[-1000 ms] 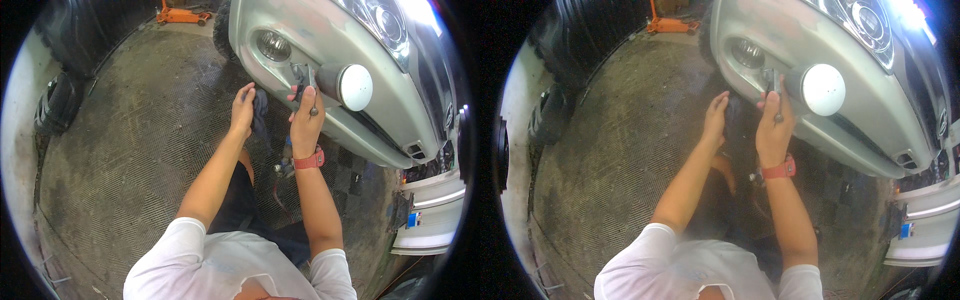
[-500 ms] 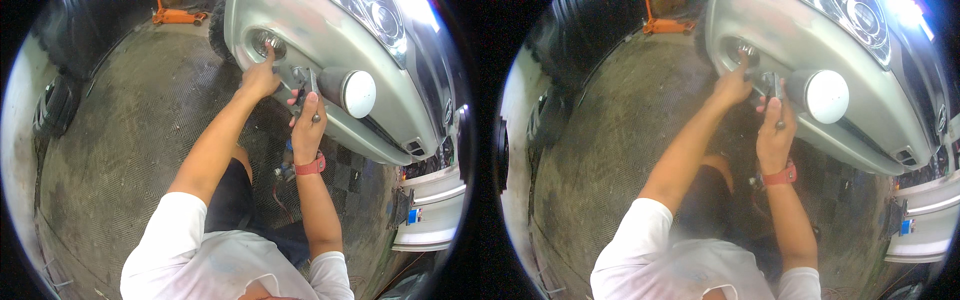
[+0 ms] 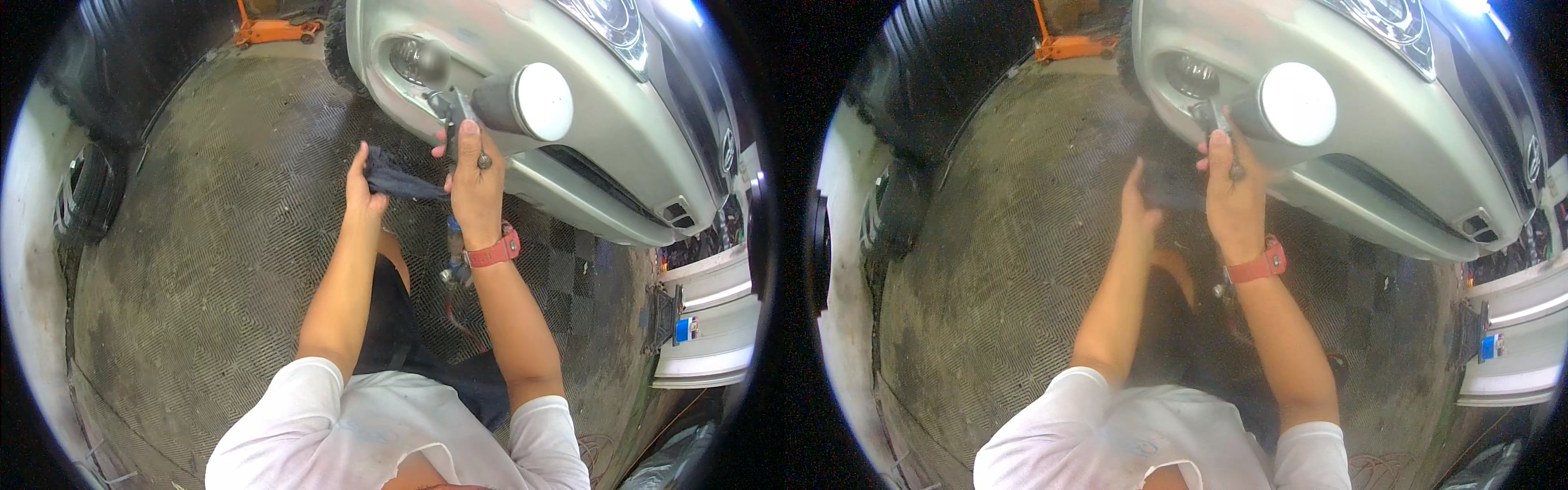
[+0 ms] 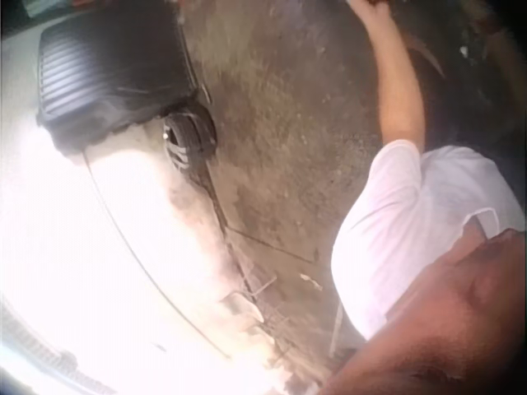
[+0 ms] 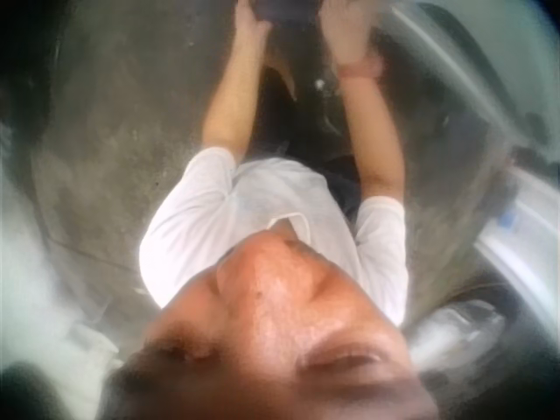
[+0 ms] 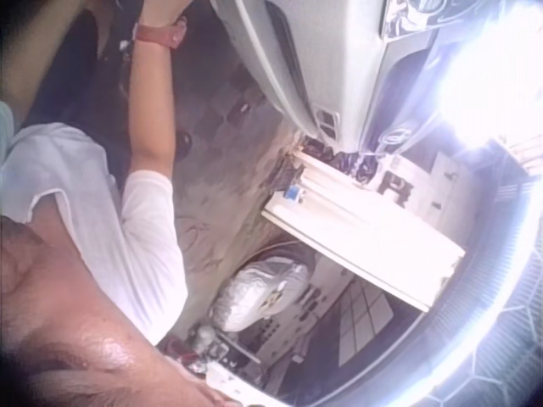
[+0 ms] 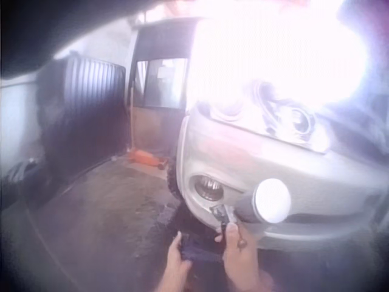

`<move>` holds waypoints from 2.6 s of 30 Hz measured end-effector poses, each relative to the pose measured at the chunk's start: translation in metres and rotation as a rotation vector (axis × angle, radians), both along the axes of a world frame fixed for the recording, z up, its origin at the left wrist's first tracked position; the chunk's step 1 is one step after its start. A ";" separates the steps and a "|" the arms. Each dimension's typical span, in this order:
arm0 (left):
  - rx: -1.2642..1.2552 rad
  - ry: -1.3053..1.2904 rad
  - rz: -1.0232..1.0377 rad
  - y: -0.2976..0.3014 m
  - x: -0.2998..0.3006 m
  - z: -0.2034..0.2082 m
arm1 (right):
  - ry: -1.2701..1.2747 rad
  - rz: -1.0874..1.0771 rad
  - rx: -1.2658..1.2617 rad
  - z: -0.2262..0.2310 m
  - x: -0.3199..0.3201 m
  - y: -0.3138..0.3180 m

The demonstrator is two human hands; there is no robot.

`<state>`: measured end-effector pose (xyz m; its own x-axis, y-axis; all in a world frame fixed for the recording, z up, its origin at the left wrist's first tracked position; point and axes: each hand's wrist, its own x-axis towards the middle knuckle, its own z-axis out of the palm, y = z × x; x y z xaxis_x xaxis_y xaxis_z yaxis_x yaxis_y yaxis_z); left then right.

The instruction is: The person wipes a detached car bumper with a cloth, then uses a spray gun to apply paint to the bumper's surface. The person moves around the bumper to cover different areas, including the lower edge and side sections.

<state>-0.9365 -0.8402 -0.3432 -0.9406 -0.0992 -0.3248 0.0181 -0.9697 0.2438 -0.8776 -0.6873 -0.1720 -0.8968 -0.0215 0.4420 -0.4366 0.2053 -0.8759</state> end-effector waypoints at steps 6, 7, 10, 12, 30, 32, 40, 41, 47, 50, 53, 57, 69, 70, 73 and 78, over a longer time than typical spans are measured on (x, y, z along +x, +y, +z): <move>-0.459 -0.055 0.243 0.019 -0.009 -0.030 | -0.032 0.020 -0.015 -0.007 0.011 -0.006; -0.701 -0.047 0.297 0.026 -0.007 0.002 | -0.034 -0.008 -0.016 -0.010 0.011 0.000; -1.583 0.139 0.153 0.017 -0.003 0.092 | -0.049 -0.037 0.007 -0.009 0.014 0.013; -1.955 0.139 0.033 0.008 -0.022 0.124 | -0.057 -0.034 0.003 -0.005 0.015 0.015; -2.193 0.159 -0.150 0.008 -0.050 0.156 | -0.002 -0.037 -0.005 -0.001 0.016 0.019; -1.999 0.118 -0.087 -0.005 -0.063 0.132 | 0.052 -0.038 -0.017 -0.003 0.012 0.013; -0.263 0.119 0.047 -0.005 -0.020 0.023 | 0.012 -0.039 0.026 -0.014 0.008 0.018; -0.196 0.088 0.021 -0.004 -0.016 0.001 | 0.058 -0.029 0.027 -0.020 0.004 0.018; -0.097 -0.161 -0.065 -0.034 -0.029 -0.144 | 0.117 0.051 -0.039 -0.025 0.003 0.007; -0.099 -0.165 -0.098 -0.017 -0.013 -0.156 | 0.108 -0.058 -0.023 -0.039 0.015 0.028; -0.192 -0.208 -0.056 -0.026 -0.002 -0.161 | 0.018 -0.179 -0.156 -0.046 0.037 0.050; -0.173 -0.184 -0.063 -0.055 0.002 -0.167 | -0.152 -0.409 -0.353 -0.061 0.051 0.096; -0.295 -0.224 -0.249 -0.015 0.018 -0.107 | -0.185 -0.311 -0.519 -0.057 0.034 0.141; -0.336 -0.261 -0.268 -0.013 0.025 -0.094 | -0.210 -0.242 -0.529 -0.056 0.033 0.139; -0.236 -0.169 -0.271 -0.014 0.027 -0.091 | -0.221 -0.159 -0.551 -0.052 0.026 0.144; -0.310 -0.151 -0.113 0.016 0.047 -0.047 | 0.010 -0.386 -0.505 -0.070 0.017 0.177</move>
